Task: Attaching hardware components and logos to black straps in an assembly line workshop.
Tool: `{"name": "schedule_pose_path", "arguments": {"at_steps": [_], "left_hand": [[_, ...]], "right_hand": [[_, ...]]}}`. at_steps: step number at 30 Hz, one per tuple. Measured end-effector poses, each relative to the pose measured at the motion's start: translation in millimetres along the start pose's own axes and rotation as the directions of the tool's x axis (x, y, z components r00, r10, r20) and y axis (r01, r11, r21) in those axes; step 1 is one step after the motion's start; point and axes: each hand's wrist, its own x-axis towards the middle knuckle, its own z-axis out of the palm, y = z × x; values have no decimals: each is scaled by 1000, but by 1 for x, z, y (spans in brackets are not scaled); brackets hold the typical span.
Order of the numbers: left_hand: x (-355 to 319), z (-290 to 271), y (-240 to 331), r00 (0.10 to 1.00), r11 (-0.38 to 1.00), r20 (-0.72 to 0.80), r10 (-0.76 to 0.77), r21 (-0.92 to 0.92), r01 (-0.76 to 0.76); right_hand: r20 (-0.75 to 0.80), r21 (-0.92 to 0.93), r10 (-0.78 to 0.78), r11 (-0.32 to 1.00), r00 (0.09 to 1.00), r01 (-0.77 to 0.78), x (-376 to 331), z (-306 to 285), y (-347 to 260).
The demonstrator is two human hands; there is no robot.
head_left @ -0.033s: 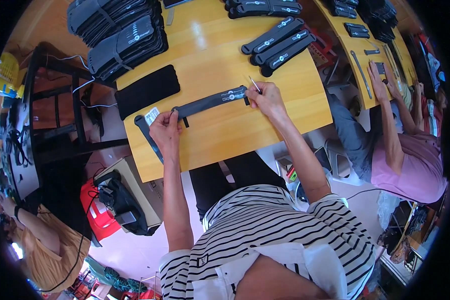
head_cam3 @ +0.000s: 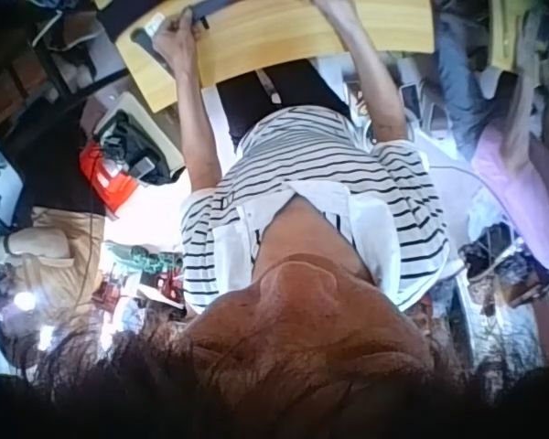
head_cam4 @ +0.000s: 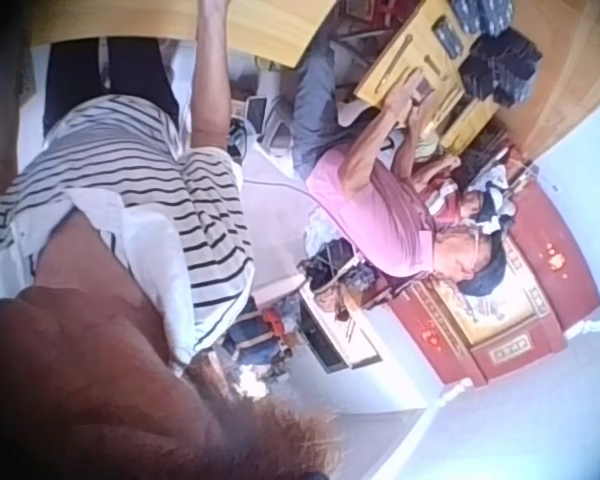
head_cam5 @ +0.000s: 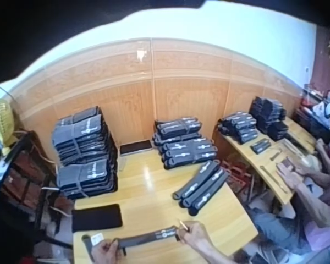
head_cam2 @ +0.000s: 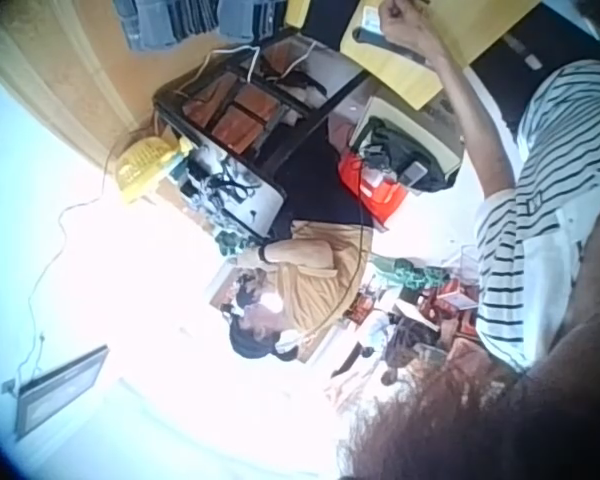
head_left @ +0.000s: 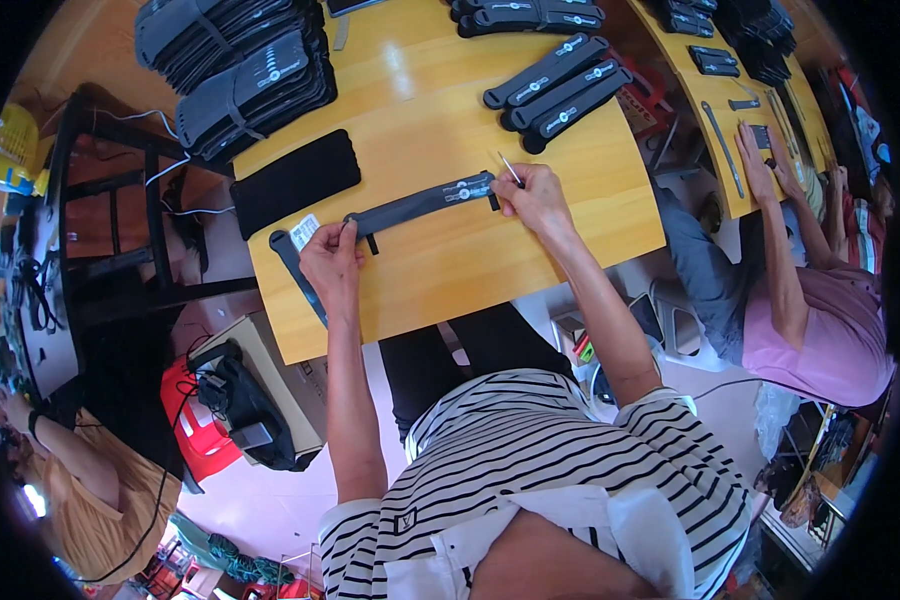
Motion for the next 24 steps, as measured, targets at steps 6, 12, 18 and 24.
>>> {"name": "schedule_pose_path", "arguments": {"at_steps": [6, 12, 18, 24], "left_hand": [[2, -1, -1, 1000, 999, 14, 18, 27, -18], [0, -1, 3, 1000, 999, -4, 19, 36, -19], [-1, 0, 2, 1000, 998, -22, 16, 53, -14], [-3, 3, 5, 1000, 999, -23, 8, 54, -7]], "right_hand": [[-10, 23, -18, 1000, 1000, 18, 1, 1, 5], [-8, 20, -21, 1000, 1000, 21, 2, 1, 5], [-17, 21, -20, 1000, 1000, 20, 1, 2, 4], [-40, -18, -21, 1000, 999, 21, 1, 1, 5]]}}
